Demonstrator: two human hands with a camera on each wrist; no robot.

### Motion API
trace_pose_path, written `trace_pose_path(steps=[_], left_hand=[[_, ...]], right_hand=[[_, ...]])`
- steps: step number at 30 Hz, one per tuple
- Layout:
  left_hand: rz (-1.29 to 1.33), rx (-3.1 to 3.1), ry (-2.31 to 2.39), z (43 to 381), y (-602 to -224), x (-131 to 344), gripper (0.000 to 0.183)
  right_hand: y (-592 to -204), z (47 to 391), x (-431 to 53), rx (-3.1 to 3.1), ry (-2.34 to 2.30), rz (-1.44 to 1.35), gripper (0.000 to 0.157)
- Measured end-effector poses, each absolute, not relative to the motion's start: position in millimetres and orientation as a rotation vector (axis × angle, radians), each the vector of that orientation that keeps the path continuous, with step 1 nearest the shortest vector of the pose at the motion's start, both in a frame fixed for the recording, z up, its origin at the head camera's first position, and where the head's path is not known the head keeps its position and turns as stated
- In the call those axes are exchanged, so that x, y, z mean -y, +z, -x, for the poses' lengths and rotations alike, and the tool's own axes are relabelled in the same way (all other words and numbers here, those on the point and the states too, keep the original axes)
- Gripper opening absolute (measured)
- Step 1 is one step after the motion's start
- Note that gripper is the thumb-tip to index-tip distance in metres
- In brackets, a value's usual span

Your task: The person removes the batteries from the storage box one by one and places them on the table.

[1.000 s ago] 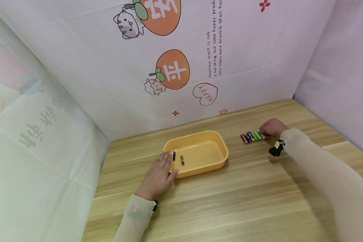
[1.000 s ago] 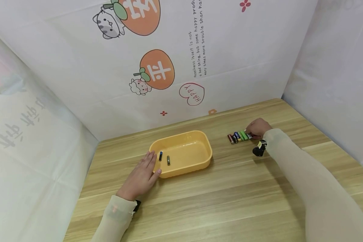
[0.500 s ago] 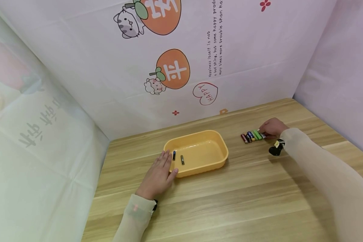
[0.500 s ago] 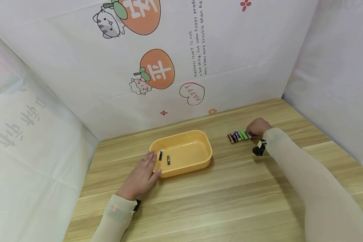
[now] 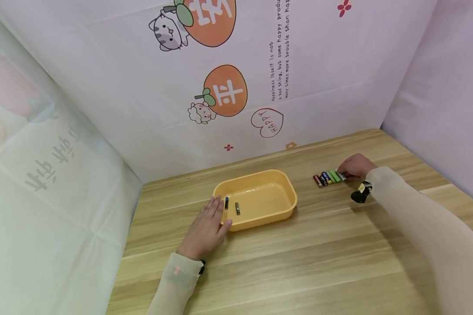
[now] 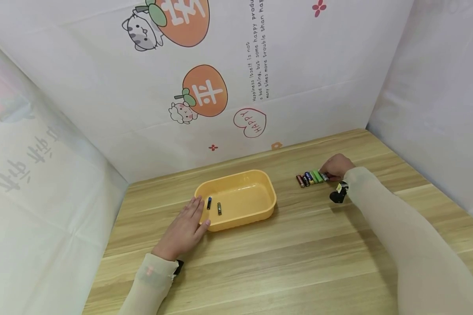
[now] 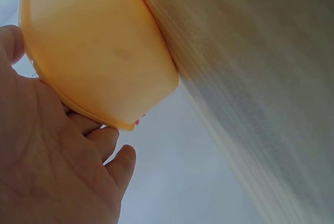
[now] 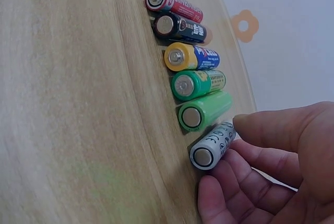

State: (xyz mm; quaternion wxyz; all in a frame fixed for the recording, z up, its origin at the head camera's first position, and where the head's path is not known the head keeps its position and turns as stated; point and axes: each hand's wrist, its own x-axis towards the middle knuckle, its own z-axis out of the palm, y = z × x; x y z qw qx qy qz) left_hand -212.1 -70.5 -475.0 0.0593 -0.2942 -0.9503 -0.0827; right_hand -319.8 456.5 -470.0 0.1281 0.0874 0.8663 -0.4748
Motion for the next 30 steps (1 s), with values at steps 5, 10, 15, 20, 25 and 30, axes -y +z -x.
trace_pose_path(steps=[5,10,15,20,25,30], left_hand=[[0.883,2.888,-0.248,212.0,-475.5,70.9,0.073],[0.877,2.893,-0.245,212.8,-477.0,71.5,0.073],[0.878,2.889,-0.246,212.9,-477.3,71.7,0.075],[0.882,2.886,-0.241,213.5,-477.5,71.5,0.074],[0.884,2.884,-0.240,213.1,-477.8,71.9,0.075],[0.888,2.885,-0.231,213.6,-478.3,72.1,0.075]], right_hand=[[-474.0,320.8,-459.6,-2.493,-1.397,-0.261,0.043],[-476.4,322.0,-462.1,-2.506,-1.393,-0.256,0.041],[-476.4,321.8,-462.6,-2.510,-1.394,-0.260,0.040],[-476.0,321.6,-462.8,-2.516,-1.399,-0.273,0.039],[-474.8,320.3,-462.5,-2.492,-1.437,-0.285,0.040],[-472.3,318.8,-464.6,-2.476,-1.452,-0.257,0.039]])
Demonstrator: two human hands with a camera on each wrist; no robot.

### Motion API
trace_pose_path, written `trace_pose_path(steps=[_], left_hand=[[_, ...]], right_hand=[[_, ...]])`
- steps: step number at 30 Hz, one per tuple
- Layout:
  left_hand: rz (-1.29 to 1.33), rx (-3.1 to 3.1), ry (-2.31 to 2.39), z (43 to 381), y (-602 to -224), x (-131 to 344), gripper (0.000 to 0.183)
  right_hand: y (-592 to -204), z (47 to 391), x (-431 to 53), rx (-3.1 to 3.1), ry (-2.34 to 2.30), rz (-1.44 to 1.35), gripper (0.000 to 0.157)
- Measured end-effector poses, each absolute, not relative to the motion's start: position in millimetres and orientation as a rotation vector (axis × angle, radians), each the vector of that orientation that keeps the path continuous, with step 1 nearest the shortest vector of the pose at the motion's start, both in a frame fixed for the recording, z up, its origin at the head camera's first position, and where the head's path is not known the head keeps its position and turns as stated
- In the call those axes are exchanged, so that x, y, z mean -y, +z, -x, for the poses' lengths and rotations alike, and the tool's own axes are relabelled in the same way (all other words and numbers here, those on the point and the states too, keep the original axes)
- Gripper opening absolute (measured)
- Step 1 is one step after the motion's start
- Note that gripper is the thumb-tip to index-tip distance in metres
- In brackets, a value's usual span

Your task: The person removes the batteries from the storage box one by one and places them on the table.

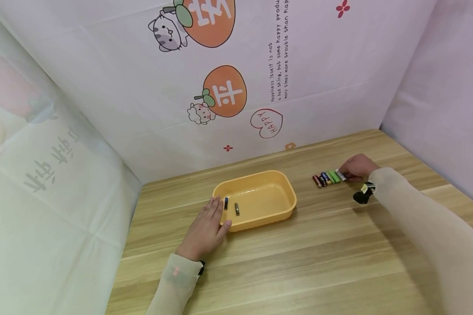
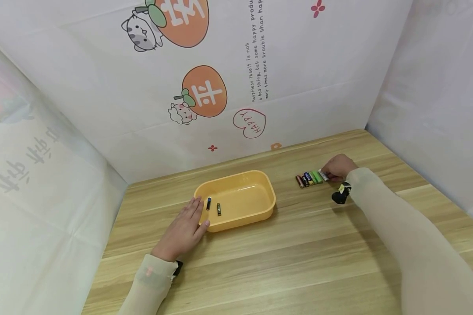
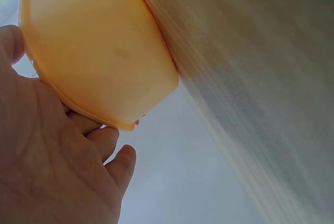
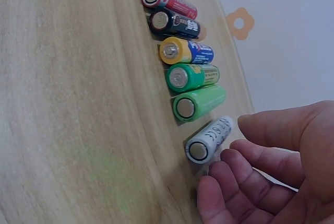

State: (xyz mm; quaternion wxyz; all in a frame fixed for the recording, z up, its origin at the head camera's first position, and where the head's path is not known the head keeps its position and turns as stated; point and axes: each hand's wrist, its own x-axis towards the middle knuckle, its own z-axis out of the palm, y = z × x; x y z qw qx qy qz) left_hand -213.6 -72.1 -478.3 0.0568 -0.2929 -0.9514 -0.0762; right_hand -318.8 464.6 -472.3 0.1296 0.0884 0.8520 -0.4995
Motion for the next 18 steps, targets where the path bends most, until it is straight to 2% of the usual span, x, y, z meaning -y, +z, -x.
trace_pose_path(steps=[7,11,18], left_hand=[[0.895,2.880,-0.238,213,-478,72,0.074],[0.888,2.883,-0.247,212,-477,72,0.074],[0.885,2.881,-0.268,211,-476,72,0.074]], right_hand=[[-462,317,-466,-2.595,-1.298,-0.109,0.024],[-458,316,-462,-2.578,-1.331,-0.084,0.026],[-450,311,-448,-2.548,-1.372,-0.064,0.044]])
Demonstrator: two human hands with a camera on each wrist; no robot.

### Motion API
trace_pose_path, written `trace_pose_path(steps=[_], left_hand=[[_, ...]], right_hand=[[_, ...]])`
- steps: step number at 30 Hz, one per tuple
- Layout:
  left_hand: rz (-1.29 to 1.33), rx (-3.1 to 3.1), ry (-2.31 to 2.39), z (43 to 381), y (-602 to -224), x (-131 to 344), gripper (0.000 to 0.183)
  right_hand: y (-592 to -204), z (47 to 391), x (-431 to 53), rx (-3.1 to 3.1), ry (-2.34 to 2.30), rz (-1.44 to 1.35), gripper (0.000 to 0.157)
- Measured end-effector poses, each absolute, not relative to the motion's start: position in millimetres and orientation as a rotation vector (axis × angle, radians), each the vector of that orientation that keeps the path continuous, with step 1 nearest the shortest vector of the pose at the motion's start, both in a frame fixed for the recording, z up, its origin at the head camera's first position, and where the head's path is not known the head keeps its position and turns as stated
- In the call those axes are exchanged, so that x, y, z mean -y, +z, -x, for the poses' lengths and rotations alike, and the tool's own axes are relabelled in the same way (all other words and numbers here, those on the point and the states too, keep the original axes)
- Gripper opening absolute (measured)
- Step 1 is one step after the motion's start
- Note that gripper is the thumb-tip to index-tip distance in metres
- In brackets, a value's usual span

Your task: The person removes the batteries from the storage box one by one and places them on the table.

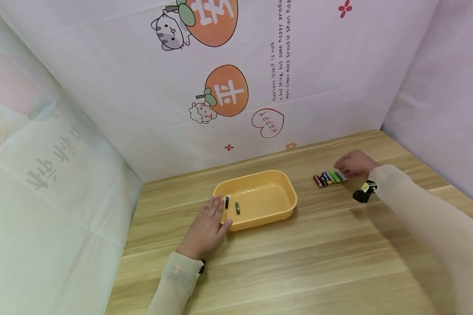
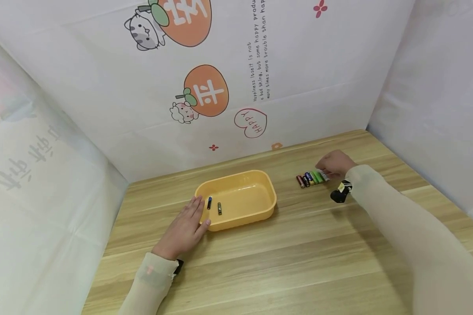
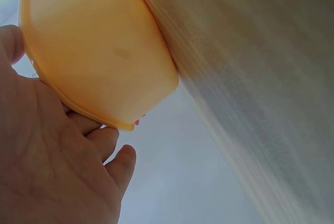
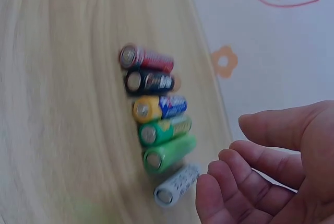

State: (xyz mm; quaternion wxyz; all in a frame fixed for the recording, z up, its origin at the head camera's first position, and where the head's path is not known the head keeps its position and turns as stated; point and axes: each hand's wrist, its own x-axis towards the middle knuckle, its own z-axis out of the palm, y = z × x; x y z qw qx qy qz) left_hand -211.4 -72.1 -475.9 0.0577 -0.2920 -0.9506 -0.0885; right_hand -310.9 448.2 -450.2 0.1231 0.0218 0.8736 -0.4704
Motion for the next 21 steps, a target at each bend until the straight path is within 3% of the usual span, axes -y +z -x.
trace_pose_path(steps=[21], left_hand=[[0.878,2.878,-0.251,213,-478,72,0.074]], right_hand=[[-413,313,-377,-2.503,-1.386,0.088,0.048]])
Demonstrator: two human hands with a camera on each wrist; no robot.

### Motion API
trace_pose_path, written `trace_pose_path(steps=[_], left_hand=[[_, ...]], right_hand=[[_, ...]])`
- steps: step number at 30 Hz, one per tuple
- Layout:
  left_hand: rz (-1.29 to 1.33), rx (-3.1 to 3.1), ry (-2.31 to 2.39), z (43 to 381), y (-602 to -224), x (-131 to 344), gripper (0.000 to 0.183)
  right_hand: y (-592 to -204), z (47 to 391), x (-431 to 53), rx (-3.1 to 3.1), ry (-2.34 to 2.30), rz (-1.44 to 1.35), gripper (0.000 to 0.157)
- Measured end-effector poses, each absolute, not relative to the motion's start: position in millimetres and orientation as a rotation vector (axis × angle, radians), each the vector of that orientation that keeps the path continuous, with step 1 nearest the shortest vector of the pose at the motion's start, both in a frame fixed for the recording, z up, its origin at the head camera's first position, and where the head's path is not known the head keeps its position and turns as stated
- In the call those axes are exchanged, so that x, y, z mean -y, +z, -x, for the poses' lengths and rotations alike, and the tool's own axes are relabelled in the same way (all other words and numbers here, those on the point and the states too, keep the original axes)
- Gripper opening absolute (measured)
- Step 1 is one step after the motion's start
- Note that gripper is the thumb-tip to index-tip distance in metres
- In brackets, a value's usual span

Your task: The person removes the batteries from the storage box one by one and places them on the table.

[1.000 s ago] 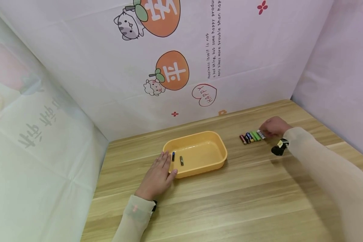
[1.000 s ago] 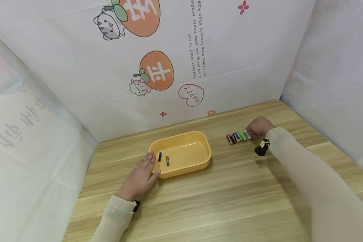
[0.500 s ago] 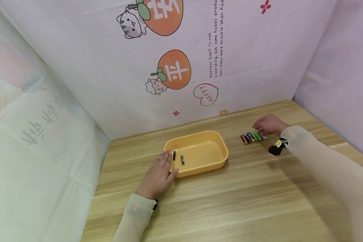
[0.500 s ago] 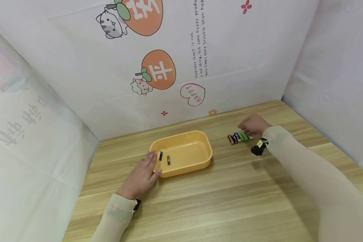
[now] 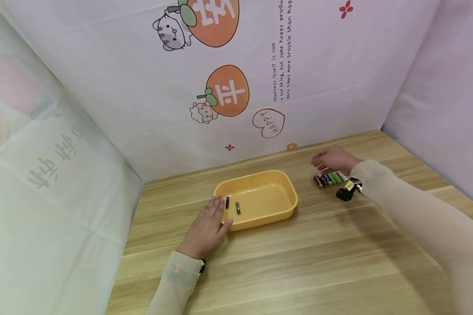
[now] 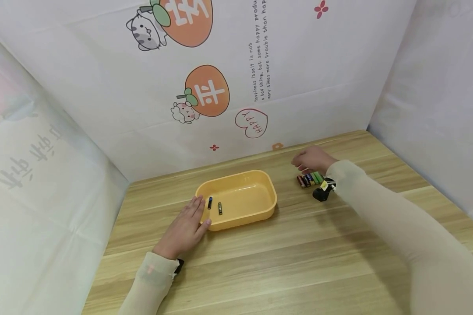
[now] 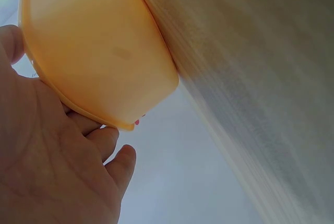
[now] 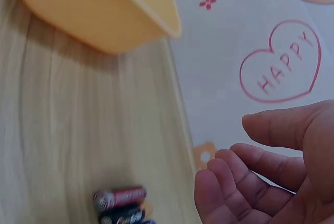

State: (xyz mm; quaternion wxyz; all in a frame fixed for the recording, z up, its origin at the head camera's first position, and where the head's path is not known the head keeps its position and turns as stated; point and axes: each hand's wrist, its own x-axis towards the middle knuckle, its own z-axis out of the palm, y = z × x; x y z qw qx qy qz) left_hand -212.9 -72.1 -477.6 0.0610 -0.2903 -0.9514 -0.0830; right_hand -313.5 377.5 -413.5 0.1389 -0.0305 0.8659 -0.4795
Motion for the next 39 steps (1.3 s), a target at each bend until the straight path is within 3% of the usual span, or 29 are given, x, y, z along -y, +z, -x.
trace_pose_path(steps=[11,39], left_hand=[[0.886,2.883,-0.262,211,-476,72,0.075],[0.892,2.865,-0.259,211,-475,71,0.074]], right_hand=[[-395,317,-339,-2.484,-1.400,0.136,0.040],[-393,323,-280,-2.367,-1.515,0.143,0.033]])
